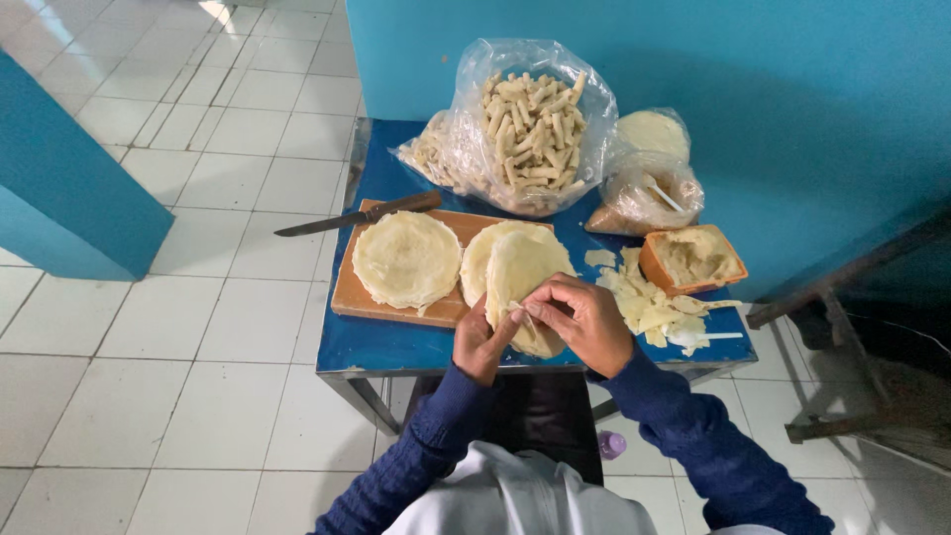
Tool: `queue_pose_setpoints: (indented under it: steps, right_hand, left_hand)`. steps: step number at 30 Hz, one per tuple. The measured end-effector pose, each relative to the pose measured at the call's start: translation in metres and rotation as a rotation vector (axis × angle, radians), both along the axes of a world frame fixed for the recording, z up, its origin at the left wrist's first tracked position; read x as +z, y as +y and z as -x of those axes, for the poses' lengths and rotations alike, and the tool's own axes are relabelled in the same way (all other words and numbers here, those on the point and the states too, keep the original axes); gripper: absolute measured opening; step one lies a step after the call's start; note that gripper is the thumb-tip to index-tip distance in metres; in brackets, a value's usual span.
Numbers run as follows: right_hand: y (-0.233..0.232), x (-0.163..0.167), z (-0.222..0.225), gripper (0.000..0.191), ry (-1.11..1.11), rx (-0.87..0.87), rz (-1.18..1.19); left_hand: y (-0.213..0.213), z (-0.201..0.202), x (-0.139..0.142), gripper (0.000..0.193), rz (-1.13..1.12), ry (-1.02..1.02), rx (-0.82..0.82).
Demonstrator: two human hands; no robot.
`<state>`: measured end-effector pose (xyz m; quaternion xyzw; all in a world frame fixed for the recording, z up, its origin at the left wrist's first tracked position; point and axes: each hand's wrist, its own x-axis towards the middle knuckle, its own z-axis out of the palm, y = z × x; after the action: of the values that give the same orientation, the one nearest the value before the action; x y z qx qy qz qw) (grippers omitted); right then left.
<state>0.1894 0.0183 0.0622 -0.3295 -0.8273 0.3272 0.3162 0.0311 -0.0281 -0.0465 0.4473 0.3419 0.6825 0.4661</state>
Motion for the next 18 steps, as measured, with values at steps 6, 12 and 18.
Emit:
queue_pose_setpoints:
  steps: [6,12,18]
  right_hand:
    - [0.006,-0.006,0.004,0.009,0.062,-0.010,0.175]
    - [0.009,-0.009,0.002,0.010,0.143,0.041,0.341]
    - [0.001,-0.007,-0.002,0.010,0.120,0.034,0.231]
  left_hand:
    - [0.001,0.005,-0.002,0.040,-0.059,-0.042,-0.017]
    - [-0.004,0.010,0.006,0.047,-0.066,-0.179,-0.141]
    - [-0.006,0.006,0.009,0.041,-0.060,-0.066,-0.098]
